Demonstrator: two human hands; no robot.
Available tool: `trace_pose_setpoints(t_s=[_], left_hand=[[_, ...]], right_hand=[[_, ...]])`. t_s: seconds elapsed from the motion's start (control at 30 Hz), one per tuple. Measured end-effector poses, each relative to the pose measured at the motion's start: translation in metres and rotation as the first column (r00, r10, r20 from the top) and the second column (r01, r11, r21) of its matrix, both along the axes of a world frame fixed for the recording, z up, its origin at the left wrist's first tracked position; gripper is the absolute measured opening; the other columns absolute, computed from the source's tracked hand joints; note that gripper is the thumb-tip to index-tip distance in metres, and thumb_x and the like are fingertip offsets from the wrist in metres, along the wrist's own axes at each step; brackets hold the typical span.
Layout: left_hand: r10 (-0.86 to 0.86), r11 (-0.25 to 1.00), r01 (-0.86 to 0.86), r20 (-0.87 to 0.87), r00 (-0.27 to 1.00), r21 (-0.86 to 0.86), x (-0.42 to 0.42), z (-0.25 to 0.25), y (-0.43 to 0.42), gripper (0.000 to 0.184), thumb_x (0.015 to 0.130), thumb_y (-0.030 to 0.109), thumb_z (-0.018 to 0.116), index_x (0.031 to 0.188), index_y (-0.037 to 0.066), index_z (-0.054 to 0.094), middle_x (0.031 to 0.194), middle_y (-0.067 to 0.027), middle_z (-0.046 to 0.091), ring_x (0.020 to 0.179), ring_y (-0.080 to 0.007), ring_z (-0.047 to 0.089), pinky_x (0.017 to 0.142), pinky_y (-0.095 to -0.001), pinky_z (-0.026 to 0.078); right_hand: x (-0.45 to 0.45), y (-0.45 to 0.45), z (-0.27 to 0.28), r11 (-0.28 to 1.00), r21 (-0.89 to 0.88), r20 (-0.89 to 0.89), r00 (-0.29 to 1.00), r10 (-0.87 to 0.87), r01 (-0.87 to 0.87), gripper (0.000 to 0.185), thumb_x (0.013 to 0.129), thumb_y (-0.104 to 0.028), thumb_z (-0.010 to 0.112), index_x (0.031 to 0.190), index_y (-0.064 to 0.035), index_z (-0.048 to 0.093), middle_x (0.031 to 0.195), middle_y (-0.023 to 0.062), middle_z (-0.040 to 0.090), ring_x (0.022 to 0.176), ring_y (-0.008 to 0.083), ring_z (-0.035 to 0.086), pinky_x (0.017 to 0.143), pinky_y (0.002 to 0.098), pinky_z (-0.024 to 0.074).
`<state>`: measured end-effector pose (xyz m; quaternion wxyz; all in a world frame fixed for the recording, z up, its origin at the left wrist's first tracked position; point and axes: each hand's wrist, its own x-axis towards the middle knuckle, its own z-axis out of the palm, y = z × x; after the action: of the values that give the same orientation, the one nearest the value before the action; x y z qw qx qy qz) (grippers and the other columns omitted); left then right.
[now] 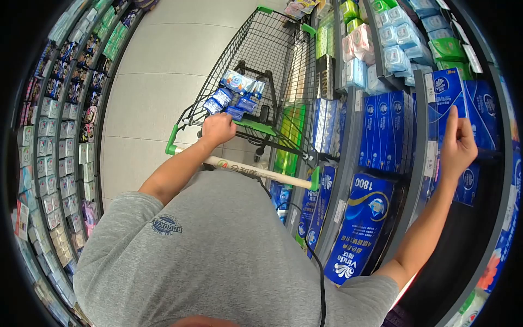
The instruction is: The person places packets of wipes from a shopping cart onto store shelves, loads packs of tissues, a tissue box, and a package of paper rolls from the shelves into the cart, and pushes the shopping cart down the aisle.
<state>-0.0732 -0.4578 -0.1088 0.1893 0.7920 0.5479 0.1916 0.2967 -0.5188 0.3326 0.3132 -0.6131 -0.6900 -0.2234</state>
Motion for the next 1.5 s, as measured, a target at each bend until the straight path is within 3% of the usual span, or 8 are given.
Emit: trace_pose_setpoints(t_s=[0.13,0.23,0.3,0.43,0.53,0.77,1.13,1.5], left_hand=[[-0.011,0.989,-0.012,-0.151,0.988,-0.148,-0.003,0.003,-0.002,0.028,0.077,0.030,0.056,0.080,0.005,0.069,0.087,-0.0157,0.069,0.081,-0.0345,0.066,0.075,-0.0463,0.053],[0.001,1.000,-0.002,-0.051,0.999,-0.028,0.000,-0.010,-0.003,0.023,0.076,0.026,0.059,0.079,0.005,0.067,0.079,-0.0158,0.066,0.073,-0.0342,0.065,0.066,-0.0465,0.053],[-0.013,1.000,0.014,-0.064,0.998,0.003,0.000,-0.007,-0.006,0.021,0.076,0.026,0.060,0.074,0.005,0.065,0.074,-0.0140,0.063,0.070,-0.0335,0.064,0.063,-0.0461,0.052],[-0.020,0.998,0.024,-0.069,0.997,0.056,-0.003,-0.003,-0.002,0.020,0.077,0.025,0.060,0.070,0.006,0.063,0.073,-0.0132,0.063,0.068,-0.0337,0.064,0.063,-0.0459,0.052],[-0.029,0.998,0.032,-0.062,0.998,0.053,-0.002,-0.002,-0.002,0.019,0.077,0.023,0.060,0.069,0.005,0.063,0.073,-0.0131,0.064,0.067,-0.0333,0.064,0.063,-0.0452,0.052],[-0.034,0.998,0.037,-0.057,0.998,0.049,-0.002,-0.008,-0.001,0.020,0.077,0.023,0.060,0.070,0.005,0.064,0.074,-0.0124,0.064,0.068,-0.0329,0.064,0.063,-0.0445,0.052],[-0.028,0.999,0.029,-0.043,0.999,0.029,-0.001,-0.007,0.000,0.021,0.077,0.024,0.059,0.069,0.005,0.064,0.075,-0.0126,0.066,0.070,-0.0330,0.065,0.064,-0.0446,0.053],[-0.028,1.000,0.028,-0.049,0.998,-0.001,-0.002,0.000,-0.002,0.022,0.078,0.025,0.058,0.070,0.006,0.065,0.078,-0.0128,0.067,0.072,-0.0322,0.066,0.066,-0.0445,0.053]], right_hand=[[-0.003,0.006,0.031,0.995,0.087,0.152,0.988,0.030,-0.043,0.028,0.091,-0.011,0.067,0.067,-0.0009,0.057,0.058,-0.0061,0.039,0.055,0.0014,0.033,0.047,0.0201,0.0262],[0.002,0.007,0.052,0.987,0.155,0.315,0.944,-0.094,0.046,0.033,0.086,-0.019,0.072,0.064,-0.0033,0.053,0.052,0.0026,0.038,0.047,0.0072,0.034,0.045,0.0245,0.0313],[-0.001,0.015,0.056,0.969,0.240,0.355,0.934,-0.029,-0.061,0.035,0.085,-0.021,0.072,0.062,-0.0048,0.051,0.050,0.0045,0.044,0.043,0.0122,0.038,0.044,0.0260,0.0342],[0.028,0.019,0.068,0.956,0.273,0.350,0.914,-0.207,0.112,0.033,0.085,-0.024,0.070,0.062,-0.0061,0.054,0.053,0.0040,0.052,0.043,0.0186,0.048,0.045,0.0297,0.0393],[0.048,0.017,0.076,0.915,0.236,0.365,0.843,-0.396,0.327,0.028,0.086,-0.030,0.066,0.071,-0.0078,0.058,0.063,0.0057,0.061,0.056,0.0253,0.061,0.054,0.0348,0.0474],[0.084,0.001,0.087,0.768,0.089,0.257,0.731,-0.632,0.634,0.027,0.085,-0.033,0.063,0.083,-0.0063,0.065,0.083,0.0098,0.067,0.078,0.0291,0.065,0.070,0.0400,0.0503],[0.119,0.008,0.057,0.718,-0.100,0.328,0.704,-0.630,0.689,0.058,0.081,-0.048,0.065,0.109,0.0025,0.064,0.116,0.0234,0.062,0.113,0.0369,0.057,0.093,0.0441,0.0468],[0.107,0.033,0.026,0.512,-0.151,0.394,0.526,-0.753,0.846,0.069,0.075,-0.049,0.073,0.116,0.0035,0.058,0.123,0.0229,0.057,0.118,0.0366,0.053,0.096,0.0459,0.0464]])
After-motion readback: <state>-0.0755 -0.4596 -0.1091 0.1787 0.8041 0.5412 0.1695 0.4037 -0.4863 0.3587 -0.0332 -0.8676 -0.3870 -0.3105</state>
